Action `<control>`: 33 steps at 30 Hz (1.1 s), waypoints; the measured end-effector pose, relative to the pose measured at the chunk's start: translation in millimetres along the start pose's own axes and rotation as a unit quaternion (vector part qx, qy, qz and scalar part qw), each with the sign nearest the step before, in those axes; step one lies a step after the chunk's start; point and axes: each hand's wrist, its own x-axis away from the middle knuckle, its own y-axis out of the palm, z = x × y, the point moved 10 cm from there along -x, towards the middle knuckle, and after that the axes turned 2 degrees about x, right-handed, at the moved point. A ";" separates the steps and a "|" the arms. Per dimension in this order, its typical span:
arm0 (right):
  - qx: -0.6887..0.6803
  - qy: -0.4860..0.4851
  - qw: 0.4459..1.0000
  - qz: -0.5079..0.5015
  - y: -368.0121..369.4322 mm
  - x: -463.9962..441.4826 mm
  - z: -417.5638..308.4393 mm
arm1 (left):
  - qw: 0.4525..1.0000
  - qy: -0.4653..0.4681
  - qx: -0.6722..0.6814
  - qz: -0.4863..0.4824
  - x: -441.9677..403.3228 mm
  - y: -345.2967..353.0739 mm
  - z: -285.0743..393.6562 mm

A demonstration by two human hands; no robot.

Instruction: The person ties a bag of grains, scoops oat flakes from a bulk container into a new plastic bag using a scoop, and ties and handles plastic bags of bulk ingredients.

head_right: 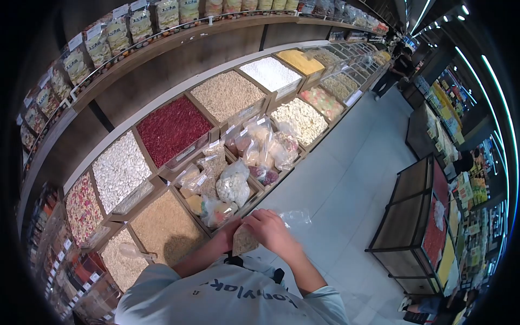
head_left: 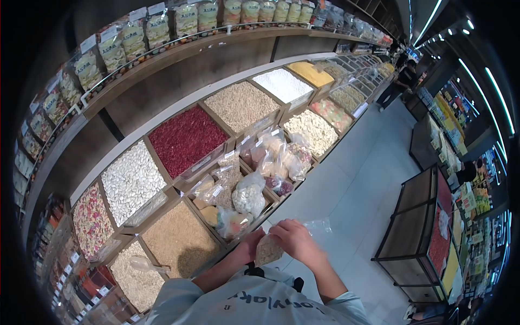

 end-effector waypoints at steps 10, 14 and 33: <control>-0.004 -0.054 0.999 0.006 43.2 -45.1 9.9 | 0.968 0.005 0.109 0.227 -15.9 17.6 20.4; -0.021 0.040 0.997 0.068 31.7 -43.1 51.9 | 0.924 0.123 -0.060 0.356 -7.3 18.5 71.6; -0.103 -0.115 0.987 -0.048 -31.5 -48.7 110.0 | 0.974 -0.193 0.014 0.117 -112.9 26.9 -25.3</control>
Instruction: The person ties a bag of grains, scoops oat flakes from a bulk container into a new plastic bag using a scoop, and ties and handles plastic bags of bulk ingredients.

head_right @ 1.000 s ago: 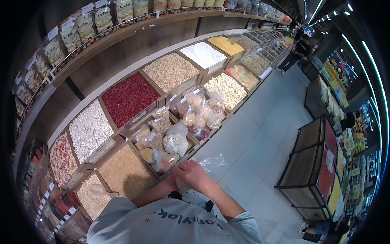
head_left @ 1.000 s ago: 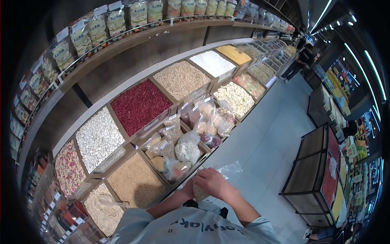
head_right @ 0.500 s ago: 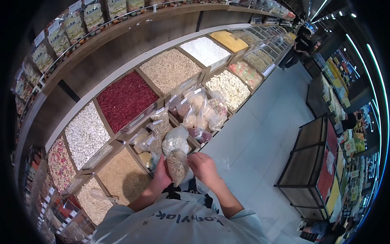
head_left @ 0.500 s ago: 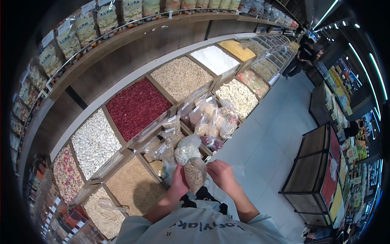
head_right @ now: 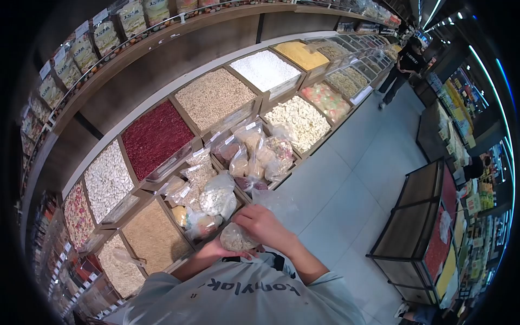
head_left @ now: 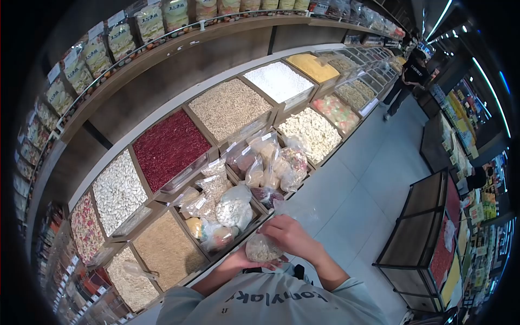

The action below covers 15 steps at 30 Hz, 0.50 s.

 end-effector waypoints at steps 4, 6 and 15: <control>-0.019 0.045 0.999 0.018 -19.3 24.3 34.3 | 0.995 0.069 0.055 -0.055 -31.2 1.7 10.8; -0.042 0.071 0.997 0.013 -19.8 40.3 54.9 | 0.956 0.257 -0.082 0.118 -33.2 -29.8 43.2; -0.160 0.219 0.960 0.064 -40.1 80.3 120.8 | 0.922 0.376 0.045 0.085 -33.1 19.2 79.4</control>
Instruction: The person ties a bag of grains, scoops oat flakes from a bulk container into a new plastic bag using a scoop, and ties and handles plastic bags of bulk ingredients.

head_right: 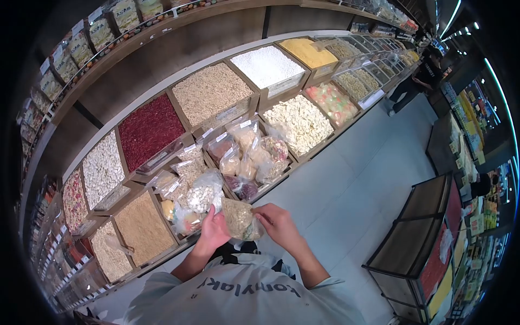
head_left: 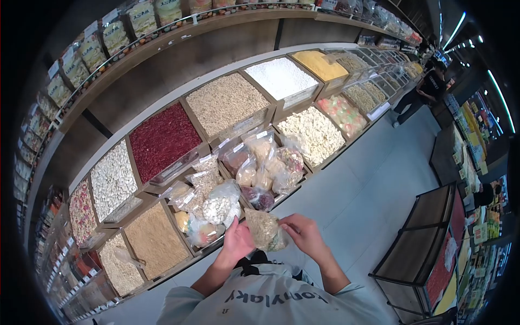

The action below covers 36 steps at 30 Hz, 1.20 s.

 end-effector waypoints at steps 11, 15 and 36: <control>0.024 -0.235 0.968 -0.081 26.2 0.8 -45.2 | 0.987 -0.093 -0.095 0.095 -6.3 -39.5 -83.8; 0.048 -0.250 0.965 -0.056 13.5 2.1 -38.0 | 0.978 -0.131 -0.163 -0.020 2.9 3.3 -82.9; -0.161 0.005 0.986 0.046 -8.9 5.6 21.5 | 0.978 0.061 -0.134 0.147 -25.2 -41.6 -45.6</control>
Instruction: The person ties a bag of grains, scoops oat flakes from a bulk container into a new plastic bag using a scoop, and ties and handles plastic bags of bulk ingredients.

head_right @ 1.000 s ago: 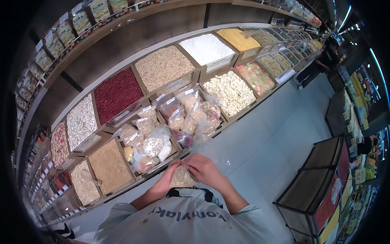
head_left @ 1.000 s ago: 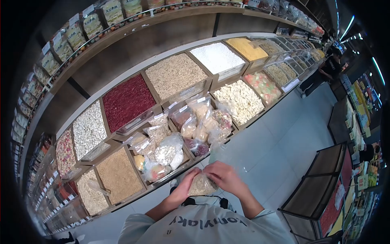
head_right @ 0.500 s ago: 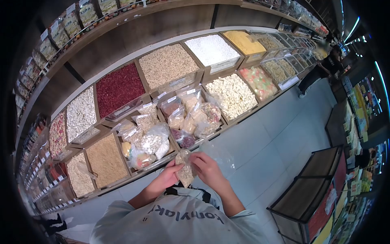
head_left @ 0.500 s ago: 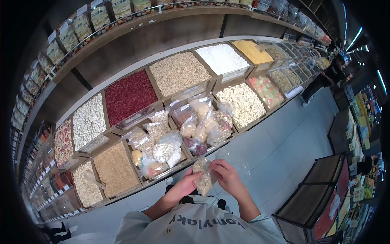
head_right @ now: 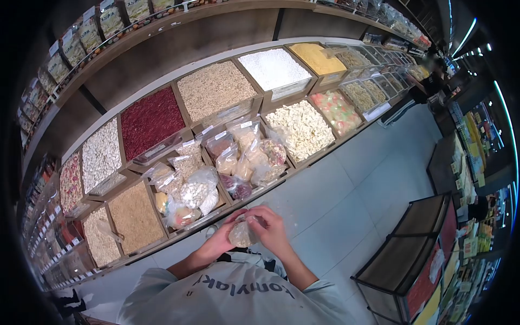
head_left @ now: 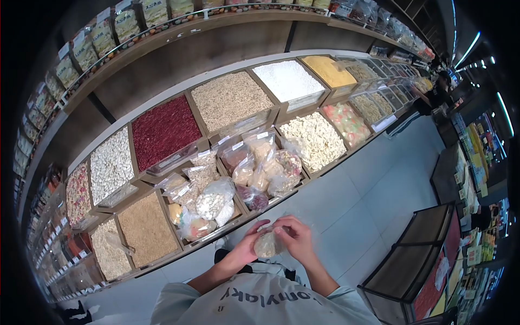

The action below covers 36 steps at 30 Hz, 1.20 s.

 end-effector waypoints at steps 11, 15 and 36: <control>0.027 -0.037 0.998 -0.040 7.6 2.3 -13.9 | 0.982 -0.089 -0.162 -0.048 46.9 53.1 -3.5; 0.137 -0.086 0.984 -0.077 10.1 1.6 -7.9 | 0.975 -0.178 0.065 -0.119 16.6 -0.5 -34.1; -0.020 0.119 0.990 -0.067 -1.0 17.1 75.8 | 0.996 -0.063 0.040 -0.055 22.6 10.8 21.4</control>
